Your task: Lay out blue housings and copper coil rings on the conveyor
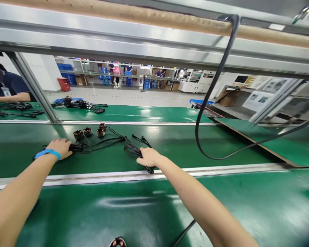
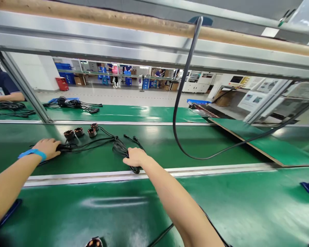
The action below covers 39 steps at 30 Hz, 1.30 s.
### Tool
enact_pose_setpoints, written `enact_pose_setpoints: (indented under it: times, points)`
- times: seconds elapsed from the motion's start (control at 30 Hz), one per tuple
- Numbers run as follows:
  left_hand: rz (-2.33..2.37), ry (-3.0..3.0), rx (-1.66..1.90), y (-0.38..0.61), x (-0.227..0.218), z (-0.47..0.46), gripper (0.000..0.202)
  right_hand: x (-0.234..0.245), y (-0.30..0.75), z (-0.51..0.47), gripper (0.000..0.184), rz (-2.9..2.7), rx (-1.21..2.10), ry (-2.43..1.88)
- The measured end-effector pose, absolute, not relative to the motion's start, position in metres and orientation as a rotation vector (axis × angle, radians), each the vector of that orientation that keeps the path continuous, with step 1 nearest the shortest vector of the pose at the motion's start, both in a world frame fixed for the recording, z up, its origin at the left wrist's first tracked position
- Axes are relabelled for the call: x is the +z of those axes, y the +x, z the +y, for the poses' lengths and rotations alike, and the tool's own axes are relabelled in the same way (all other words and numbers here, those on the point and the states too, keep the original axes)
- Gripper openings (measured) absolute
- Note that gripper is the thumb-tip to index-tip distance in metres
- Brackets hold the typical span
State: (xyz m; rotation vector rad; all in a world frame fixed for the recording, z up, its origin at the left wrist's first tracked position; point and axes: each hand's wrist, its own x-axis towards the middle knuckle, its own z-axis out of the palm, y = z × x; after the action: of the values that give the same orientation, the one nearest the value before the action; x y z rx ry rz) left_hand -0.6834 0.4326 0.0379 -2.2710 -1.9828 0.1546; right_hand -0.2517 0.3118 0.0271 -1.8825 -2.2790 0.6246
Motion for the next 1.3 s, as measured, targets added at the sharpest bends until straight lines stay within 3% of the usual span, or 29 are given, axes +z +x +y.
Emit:
enact_pose_setpoints:
  times: [0.27, 0.37, 0.47, 0.57, 0.73, 0.8, 0.9, 1.0, 1.17, 1.3]
  points:
    - [-1.190, -2.745, -0.005, -0.582, 0.093, 0.340, 0.030, 0.095, -0.207, 0.308, 0.022, -1.614, 1.204, -1.722]
    - [-0.830, -2.953, -0.071, -0.539, 0.078, 0.293, 0.024, 0.117, -0.206, 0.311, 0.015, -1.507, 1.268, -1.671]
    - [-0.670, -3.033, -0.282, -0.509, 0.044, 0.261, 0.033, 0.109, -0.229, 0.302, 0.011, -1.503, 1.338, -1.602]
    - [-0.872, -2.982, -0.439, -0.494, 0.005, 0.250, 0.036, 0.070, -0.263, 0.275, 0.029, -1.606, 1.438, -1.553]
    - [-1.168, -3.055, -0.694, -0.488, -0.039, 0.244, 0.034, 0.017, -0.283, 0.228, 0.093, -1.717, 1.646, -1.445]
    - [-1.321, -3.084, -0.847, -0.489, -0.045, 0.237, 0.027, 0.012, -0.288, 0.216, 0.106, -1.845, 1.550, -1.465]
    - [-1.514, -3.190, -1.068, -0.497, -0.046, 0.230, 0.022, 0.008, -0.308, 0.203, 0.126, -2.167, 1.028, -1.790]
    - [-1.861, -3.101, -1.445, -0.513, -0.041, 0.239, 0.019, 0.003, -0.327, 0.198, 0.117, -2.324, 0.577, -1.980]
    - [-2.748, -2.095, -2.290, -0.522, -0.015, 0.290, 0.047, 0.032, -0.303, 0.216, 0.102, -2.041, 0.896, -1.760]
    - [-2.860, -2.206, -2.964, -0.484, 0.043, 0.330, 0.082, 0.097, -0.279, 0.238, 0.092, -1.891, 0.875, -1.494]
